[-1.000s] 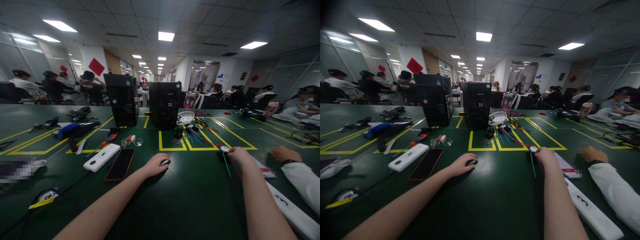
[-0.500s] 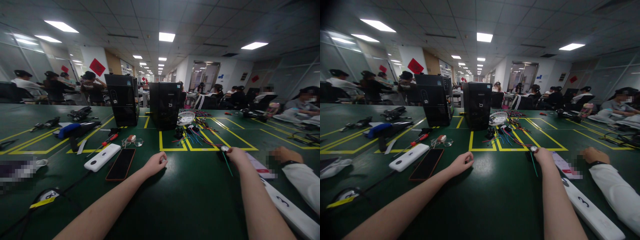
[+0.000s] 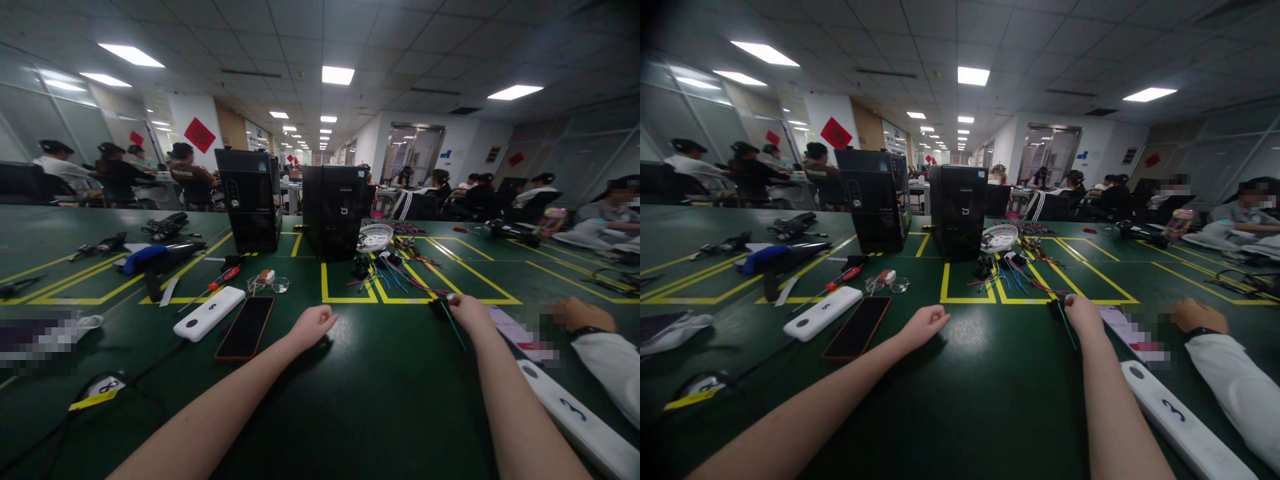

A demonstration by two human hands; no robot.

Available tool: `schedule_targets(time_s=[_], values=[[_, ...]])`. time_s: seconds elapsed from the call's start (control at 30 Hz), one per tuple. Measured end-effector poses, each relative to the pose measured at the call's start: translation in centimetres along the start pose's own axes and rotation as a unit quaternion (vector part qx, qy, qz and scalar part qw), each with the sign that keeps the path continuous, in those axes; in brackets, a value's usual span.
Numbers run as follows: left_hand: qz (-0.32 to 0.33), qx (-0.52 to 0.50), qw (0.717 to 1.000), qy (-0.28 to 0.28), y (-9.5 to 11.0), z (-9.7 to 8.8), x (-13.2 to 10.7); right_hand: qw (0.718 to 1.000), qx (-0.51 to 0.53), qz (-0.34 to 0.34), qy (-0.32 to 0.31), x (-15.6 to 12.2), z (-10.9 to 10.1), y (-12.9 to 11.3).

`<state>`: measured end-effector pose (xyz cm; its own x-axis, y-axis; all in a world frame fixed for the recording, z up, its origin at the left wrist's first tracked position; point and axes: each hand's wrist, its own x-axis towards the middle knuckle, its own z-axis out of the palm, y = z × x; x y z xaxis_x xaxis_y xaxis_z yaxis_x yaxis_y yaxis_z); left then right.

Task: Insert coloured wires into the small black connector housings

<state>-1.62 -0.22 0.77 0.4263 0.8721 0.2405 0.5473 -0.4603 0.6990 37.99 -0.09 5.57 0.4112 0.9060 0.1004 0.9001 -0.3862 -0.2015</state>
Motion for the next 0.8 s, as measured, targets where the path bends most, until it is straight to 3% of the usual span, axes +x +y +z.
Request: schedule_targets(time_s=[0.13, 0.27, 0.37, 0.47, 0.6, 0.8], values=[[0.012, 0.039, 0.999, 0.016, 0.0, -0.2, -0.1, 0.988, 0.102, -0.107, -0.041, -0.6, 0.9, -2.7], [0.086, 0.059, 0.994, 0.017, 0.1, -0.5, -0.3, 0.949, 0.178, -0.241, -0.092, -3.5, 2.5, -9.0], [0.09, 0.078, 0.993, -0.01, -0.2, -0.4, -0.3, 0.914, 0.201, -0.345, -0.073, -6.7, 3.6, -13.9], [0.089, 0.091, 0.992, -0.024, -0.6, -0.1, -0.3, 0.881, 0.212, -0.418, -0.066, -9.4, 4.4, -16.9], [0.084, 0.093, 0.992, -0.01, -0.7, 0.1, -0.2, 0.861, 0.227, -0.454, -0.03, -11.1, 5.3, -18.1], [0.079, 0.077, 0.994, 0.005, -0.5, 0.0, -0.2, 0.855, 0.264, -0.446, -0.022, -11.0, 6.1, -18.2]])
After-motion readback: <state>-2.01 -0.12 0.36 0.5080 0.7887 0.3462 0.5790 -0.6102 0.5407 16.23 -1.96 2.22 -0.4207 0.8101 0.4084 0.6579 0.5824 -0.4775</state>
